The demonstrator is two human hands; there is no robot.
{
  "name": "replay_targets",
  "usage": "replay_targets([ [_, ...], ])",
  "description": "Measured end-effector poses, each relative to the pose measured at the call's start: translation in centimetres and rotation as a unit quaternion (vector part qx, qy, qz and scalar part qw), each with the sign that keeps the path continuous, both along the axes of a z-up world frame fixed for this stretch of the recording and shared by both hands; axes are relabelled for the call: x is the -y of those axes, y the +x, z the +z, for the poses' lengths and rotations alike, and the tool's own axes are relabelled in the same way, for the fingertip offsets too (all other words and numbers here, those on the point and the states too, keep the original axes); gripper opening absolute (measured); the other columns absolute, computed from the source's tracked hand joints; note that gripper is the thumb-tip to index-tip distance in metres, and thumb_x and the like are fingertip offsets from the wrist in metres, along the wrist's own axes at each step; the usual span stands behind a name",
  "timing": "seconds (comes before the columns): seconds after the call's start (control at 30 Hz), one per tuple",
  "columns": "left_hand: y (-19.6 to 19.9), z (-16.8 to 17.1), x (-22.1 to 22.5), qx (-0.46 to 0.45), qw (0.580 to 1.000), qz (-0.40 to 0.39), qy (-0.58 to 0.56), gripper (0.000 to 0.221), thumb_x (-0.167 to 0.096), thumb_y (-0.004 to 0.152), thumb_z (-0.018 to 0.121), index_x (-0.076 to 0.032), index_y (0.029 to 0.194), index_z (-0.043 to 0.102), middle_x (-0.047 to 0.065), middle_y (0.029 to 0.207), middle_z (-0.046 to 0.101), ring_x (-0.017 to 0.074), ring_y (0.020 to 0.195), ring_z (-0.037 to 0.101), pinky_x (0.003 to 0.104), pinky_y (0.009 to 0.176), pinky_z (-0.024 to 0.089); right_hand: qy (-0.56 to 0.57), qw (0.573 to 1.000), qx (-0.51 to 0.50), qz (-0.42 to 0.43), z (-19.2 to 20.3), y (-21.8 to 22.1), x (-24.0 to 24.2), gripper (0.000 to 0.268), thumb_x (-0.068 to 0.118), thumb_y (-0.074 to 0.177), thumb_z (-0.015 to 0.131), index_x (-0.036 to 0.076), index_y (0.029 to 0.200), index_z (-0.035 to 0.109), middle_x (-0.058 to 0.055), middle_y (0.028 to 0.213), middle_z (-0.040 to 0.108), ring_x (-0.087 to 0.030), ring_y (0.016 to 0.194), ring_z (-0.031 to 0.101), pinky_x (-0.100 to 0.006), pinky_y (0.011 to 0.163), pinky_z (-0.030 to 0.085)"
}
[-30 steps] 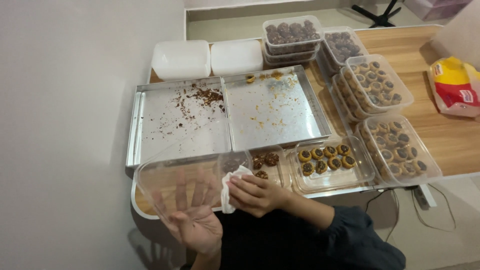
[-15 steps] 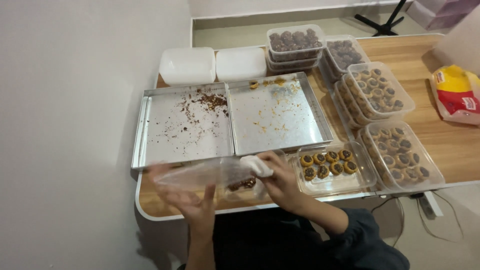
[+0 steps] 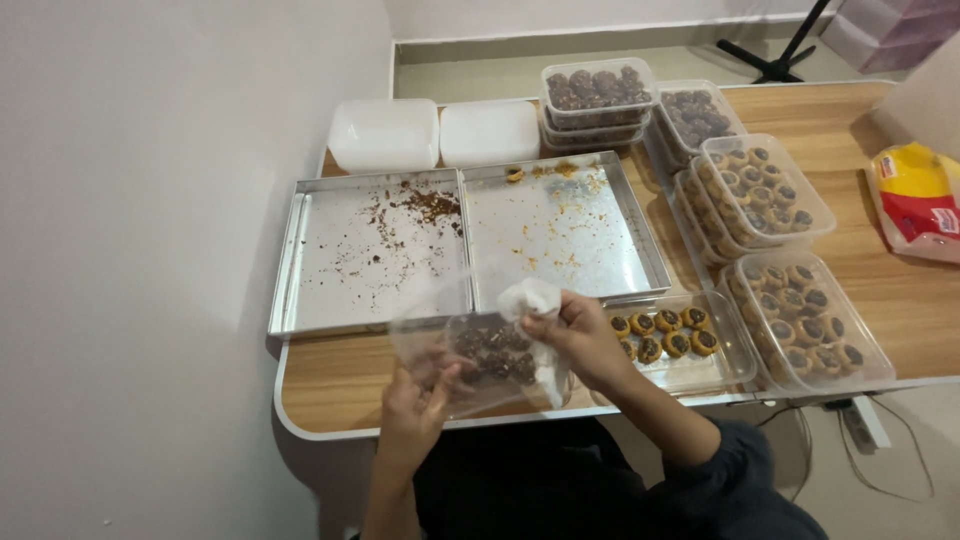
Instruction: Cleaning plastic food containers with a cloth and arranging small chocolate-like food items on metal trays.
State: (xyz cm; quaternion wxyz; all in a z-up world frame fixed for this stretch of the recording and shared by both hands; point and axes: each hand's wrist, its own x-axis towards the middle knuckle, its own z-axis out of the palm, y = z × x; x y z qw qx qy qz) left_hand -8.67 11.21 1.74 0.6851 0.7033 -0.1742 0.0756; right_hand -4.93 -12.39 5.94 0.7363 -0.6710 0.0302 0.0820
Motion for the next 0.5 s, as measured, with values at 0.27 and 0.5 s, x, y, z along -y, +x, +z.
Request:
replay_targets([
  [0.27,-0.3,-0.3,-2.0,-0.046,0.988,-0.103,0.108,0.031,-0.017,0.098,0.059,-0.004,0.125,0.052,0.01,0.096,0.075,0.0168,0.066,0.079,0.024,0.061,0.073,0.052,0.998,0.039,-0.003,0.1,1.1,2.5,0.02,-0.01,0.085,0.07,-0.005,0.105,0.072,-0.016,0.097,0.075,-0.025,0.086,0.071,-0.034,0.081,0.061],
  [0.5,-0.4,1.2,-4.6,-0.1,0.953,-0.166,0.231,0.032,-0.026,0.097,0.06,-0.011,0.124,0.054,0.005,0.091,0.079,0.0146,0.058,0.077,0.025,0.057,0.064,-0.107,0.959,0.195,0.178,1.5,0.9,2.3,0.008,-0.001,0.088,0.073,0.003,0.094,0.077,-0.007,0.096,0.069,-0.017,0.088,0.067,-0.023,0.077,0.058],
])
